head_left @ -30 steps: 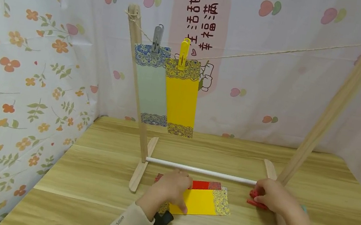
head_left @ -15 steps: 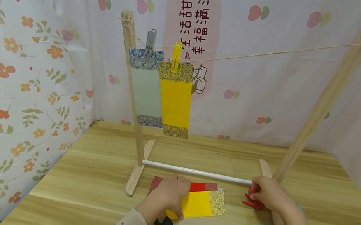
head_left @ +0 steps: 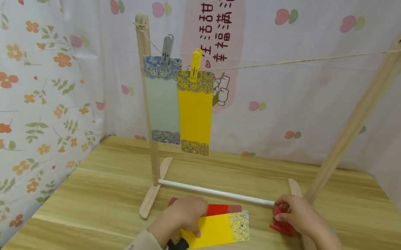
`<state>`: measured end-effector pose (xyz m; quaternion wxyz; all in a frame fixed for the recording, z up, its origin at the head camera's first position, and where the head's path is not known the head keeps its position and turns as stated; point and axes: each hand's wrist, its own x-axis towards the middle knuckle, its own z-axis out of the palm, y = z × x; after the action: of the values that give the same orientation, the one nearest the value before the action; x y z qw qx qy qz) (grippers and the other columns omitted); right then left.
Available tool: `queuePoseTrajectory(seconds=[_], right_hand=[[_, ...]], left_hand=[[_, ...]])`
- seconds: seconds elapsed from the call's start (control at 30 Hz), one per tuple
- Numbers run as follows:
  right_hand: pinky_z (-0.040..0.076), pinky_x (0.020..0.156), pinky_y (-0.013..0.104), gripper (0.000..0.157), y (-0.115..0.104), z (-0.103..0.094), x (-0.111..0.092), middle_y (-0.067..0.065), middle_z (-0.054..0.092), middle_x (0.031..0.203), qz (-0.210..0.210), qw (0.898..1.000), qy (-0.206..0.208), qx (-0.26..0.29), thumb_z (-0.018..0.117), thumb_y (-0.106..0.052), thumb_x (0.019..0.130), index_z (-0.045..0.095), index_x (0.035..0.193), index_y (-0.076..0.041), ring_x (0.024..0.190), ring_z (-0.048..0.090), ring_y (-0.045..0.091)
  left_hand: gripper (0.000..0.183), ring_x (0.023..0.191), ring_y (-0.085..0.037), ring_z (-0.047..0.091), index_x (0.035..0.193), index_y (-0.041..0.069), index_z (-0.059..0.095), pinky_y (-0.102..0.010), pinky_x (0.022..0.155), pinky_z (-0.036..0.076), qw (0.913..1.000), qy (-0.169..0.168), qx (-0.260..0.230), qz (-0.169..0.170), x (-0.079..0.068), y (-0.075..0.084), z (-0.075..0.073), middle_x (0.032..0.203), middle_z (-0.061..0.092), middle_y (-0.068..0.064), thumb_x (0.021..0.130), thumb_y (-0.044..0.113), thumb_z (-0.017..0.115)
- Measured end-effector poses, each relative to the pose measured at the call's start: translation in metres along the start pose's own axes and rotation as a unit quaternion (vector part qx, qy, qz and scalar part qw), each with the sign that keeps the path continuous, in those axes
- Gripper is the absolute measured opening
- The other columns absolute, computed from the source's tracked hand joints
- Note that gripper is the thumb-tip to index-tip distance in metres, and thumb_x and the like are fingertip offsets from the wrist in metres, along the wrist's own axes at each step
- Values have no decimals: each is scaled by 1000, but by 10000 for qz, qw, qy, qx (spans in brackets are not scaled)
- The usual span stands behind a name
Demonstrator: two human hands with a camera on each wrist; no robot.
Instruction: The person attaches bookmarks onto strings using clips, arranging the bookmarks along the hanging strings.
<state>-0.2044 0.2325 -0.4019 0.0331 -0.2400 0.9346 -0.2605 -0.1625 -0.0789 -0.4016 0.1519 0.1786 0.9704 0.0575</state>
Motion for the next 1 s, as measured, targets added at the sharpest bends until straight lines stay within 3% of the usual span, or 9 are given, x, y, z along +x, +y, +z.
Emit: queuePoseTrajectory(seconds=[0.13,0.27,0.43,0.53,0.67,1.0], right_hand=[[50,66,27,25,2,-3,-1,2,70,84,-106,9999,62,-35,77,-9,83,68,102,5,78,63,13],[49,64,25,27,1,-7,1,0,69,83,-196,9997,122,-58,76,-10,85,69,105,6,74,60,8],[47,62,23,27,-3,-9,1,-1,69,83,-187,9998,70,-3,75,-11,86,69,106,6,73,57,6],[46,62,23,28,-5,-9,1,-1,69,83,-172,9998,39,17,75,-12,86,70,107,6,72,56,5],[46,60,22,30,-6,-7,1,-1,69,84,-180,9997,-5,157,74,-13,87,69,110,6,70,55,2],[48,57,23,32,-15,-5,1,1,68,85,-280,9982,6,536,72,-11,89,66,113,8,63,57,6]], left_hand=[[33,70,-10,45,89,16,58,-24,63,39,9980,-64,-624,114,0,-5,-3,77,51,7,75,24,88],[26,71,-9,46,92,16,60,-23,64,40,9935,-58,-1080,349,0,-11,-9,80,53,6,80,17,83],[19,69,-7,43,99,14,68,-20,66,39,9891,1,-1138,935,-1,-15,-15,73,47,6,84,15,79],[11,65,-6,41,91,14,68,-20,64,37,9860,-18,-1131,1224,-2,-15,-17,68,42,5,86,14,77],[10,65,-5,42,82,15,67,-19,63,38,9843,-1,-1119,1363,-4,-14,-21,69,48,8,88,14,75],[8,69,-4,47,84,14,68,-18,68,44,9746,199,-1550,1604,-12,-22,-29,78,60,9,91,14,71]])
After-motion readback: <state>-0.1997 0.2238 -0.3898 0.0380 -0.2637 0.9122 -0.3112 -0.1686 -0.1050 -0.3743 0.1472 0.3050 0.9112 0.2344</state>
